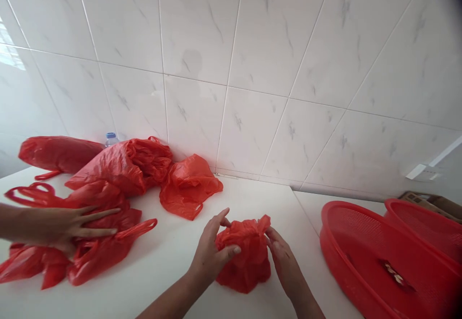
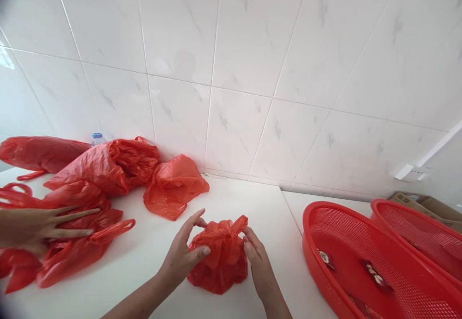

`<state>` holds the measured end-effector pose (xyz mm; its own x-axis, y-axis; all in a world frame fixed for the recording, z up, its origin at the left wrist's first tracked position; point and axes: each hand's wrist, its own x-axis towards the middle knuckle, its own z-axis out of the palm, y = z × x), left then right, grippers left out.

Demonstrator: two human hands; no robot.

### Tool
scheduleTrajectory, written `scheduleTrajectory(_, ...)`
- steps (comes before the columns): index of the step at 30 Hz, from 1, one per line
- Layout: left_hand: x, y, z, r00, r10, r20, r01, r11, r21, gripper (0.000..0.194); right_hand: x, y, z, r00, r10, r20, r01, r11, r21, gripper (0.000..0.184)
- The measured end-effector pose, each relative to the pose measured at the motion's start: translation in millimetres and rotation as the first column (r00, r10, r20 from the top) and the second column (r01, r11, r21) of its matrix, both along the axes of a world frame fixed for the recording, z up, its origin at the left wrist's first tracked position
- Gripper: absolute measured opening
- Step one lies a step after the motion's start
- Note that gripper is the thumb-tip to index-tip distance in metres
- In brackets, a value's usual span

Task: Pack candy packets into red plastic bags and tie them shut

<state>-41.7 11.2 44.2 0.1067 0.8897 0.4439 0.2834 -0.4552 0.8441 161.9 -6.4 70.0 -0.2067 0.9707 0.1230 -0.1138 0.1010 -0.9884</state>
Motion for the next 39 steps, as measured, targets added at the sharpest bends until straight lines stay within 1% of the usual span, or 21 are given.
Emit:
scheduleTrajectory(2,4.4,-1.6,11.9,0.998,0.01,-0.059,-0.008,0.999,0.032,0.041,-3.9,2.5,3.9,0.995,-0.021,-0.095,0.019,1.0,-0.024,0.045)
scheduleTrajectory(5,7.1,-6.5,21.4,0.987,0.054,-0.152,-0.023,0.979,0.203,0.017,-9.6,4.6,3.9,0.976,-0.055,-0.209,0.036,0.995,-0.094,0.033)
scheduleTrajectory(7,2.8,-12.0,22.1,0.977,0.088,-0.196,-0.019,0.944,0.329,0.017,-7.7,6.6,-1.0,0.965,-0.141,-0.222,0.108,0.982,-0.155,0.027)
scheduleTrajectory(9,-7.3,-19.2,19.5,0.96,0.118,-0.253,-0.006,0.914,0.405,0.023,0.9,10.4,-10.3,0.94,-0.281,-0.192,0.242,0.949,-0.202,0.025)
scheduleTrajectory(12,-27.4,-30.4,12.4,0.922,0.151,-0.356,0.013,0.908,0.418,0.028,20.8,18.1,-29.3,0.879,-0.456,-0.138,0.415,0.876,-0.248,0.022)
scheduleTrajectory(14,-37.9,-36.1,7.7,0.905,0.144,-0.399,0.02,0.925,0.379,0.028,31.9,21.6,-39.9,0.862,-0.492,-0.122,0.451,0.855,-0.257,0.021)
scheduleTrajectory(17,-42.1,-39.8,2.5,0.925,0.099,-0.368,-0.002,0.967,0.256,0.026,36.7,21.8,-44.9,0.898,-0.422,-0.126,0.388,0.893,-0.23,0.023)
scheduleTrajectory(19,-38.0,-39.1,-0.2,0.946,0.048,-0.322,0.0,0.989,0.148,0.014,30.9,18.7,-42.0,0.941,-0.324,-0.099,0.297,0.93,-0.218,0.032)
scheduleTrajectory(20,-34.7,-38.2,-1.5,0.952,0.018,-0.307,0.016,0.994,0.106,0.029,25.5,16.4,-40.0,0.96,-0.273,-0.061,0.254,0.942,-0.219,0.036)
scheduleTrajectory(22,-27.9,-36.4,-3.2,0.948,-0.05,-0.314,0.081,0.993,0.086,0.087,10.6,9.8,-36.7,0.982,-0.183,0.037,0.187,0.956,-0.227,0.041)
scheduleTrajectory(23,-24.9,-35.8,-3.2,0.936,-0.079,-0.344,0.12,0.988,0.098,0.108,1.8,5.7,-35.6,0.989,-0.132,0.073,0.145,0.962,-0.231,0.042)
scheduleTrajectory(24,-22.9,-35.6,-2.2,0.918,-0.096,-0.386,0.149,0.983,0.11,0.114,-7.2,1.2,-35.0,0.994,-0.07,0.088,0.089,0.967,-0.237,0.042)
scheduleTrajectory(25,-22.0,-35.8,-0.2,0.895,-0.103,-0.434,0.17,0.979,0.117,0.107,-15.8,-3.4,-34.8,0.996,-0.005,0.085,0.026,0.969,-0.247,0.041)
scheduleTrajectory(28,-30.8,-37.0,10.6,0.819,-0.122,-0.56,0.185,0.981,0.057,0.049,-32.7,-13.5,-36.6,0.987,0.156,0.033,-0.142,0.957,-0.253,0.042)
scheduleTrajectory(29,-38.7,-37.3,14.7,0.807,-0.117,-0.579,0.163,0.986,0.029,0.037,-34.2,-14.2,-38.4,0.985,0.173,0.027,-0.161,0.957,-0.239,0.043)
scheduleTrajectory(31,-63.1,-37.7,21.4,0.803,-0.077,-0.59,0.089,0.996,-0.009,0.027,-31.2,-10.9,-44.0,0.989,0.144,0.032,-0.132,0.963,-0.235,0.048)
scheduleTrajectory(34,-117.8,-39.8,27.1,0.806,0.072,-0.587,-0.098,0.995,-0.013,0.03,-20.1,-0.2,-55.2,0.999,0.049,0.009,-0.043,0.946,-0.321,0.05)
scheduleTrajectory(35,-138.6,-41.4,28.5,0.792,0.119,-0.598,-0.149,0.989,-0.002,0.032,-17.2,2.7,-58.3,0.999,0.046,-0.005,-0.045,0.935,-0.351,0.05)
scheduleTrajectory(37,-179.4,-45.7,31.9,0.729,0.259,-0.633,-0.29,0.955,0.056,0.037,-15.1,5.4,-61.8,0.998,0.052,-0.02,-0.055,0.927,-0.371,0.049)
scheduleTrajectory(38,-197.7,-48.0,34.1,0.674,0.346,-0.653,-0.379,0.92,0.097,0.041,-15.8,5.3,-62.1,0.999,0.043,-0.009,-0.043,0.927,-0.372,0.048)
scheduleTrajectory(39,-213.4,-49.8,36.6,0.594,0.446,-0.669,-0.49,0.86,0.138,0.046,-17.5,4.4,-61.7,1.0,0.027,0.007,-0.023,0.929,-0.37,0.048)
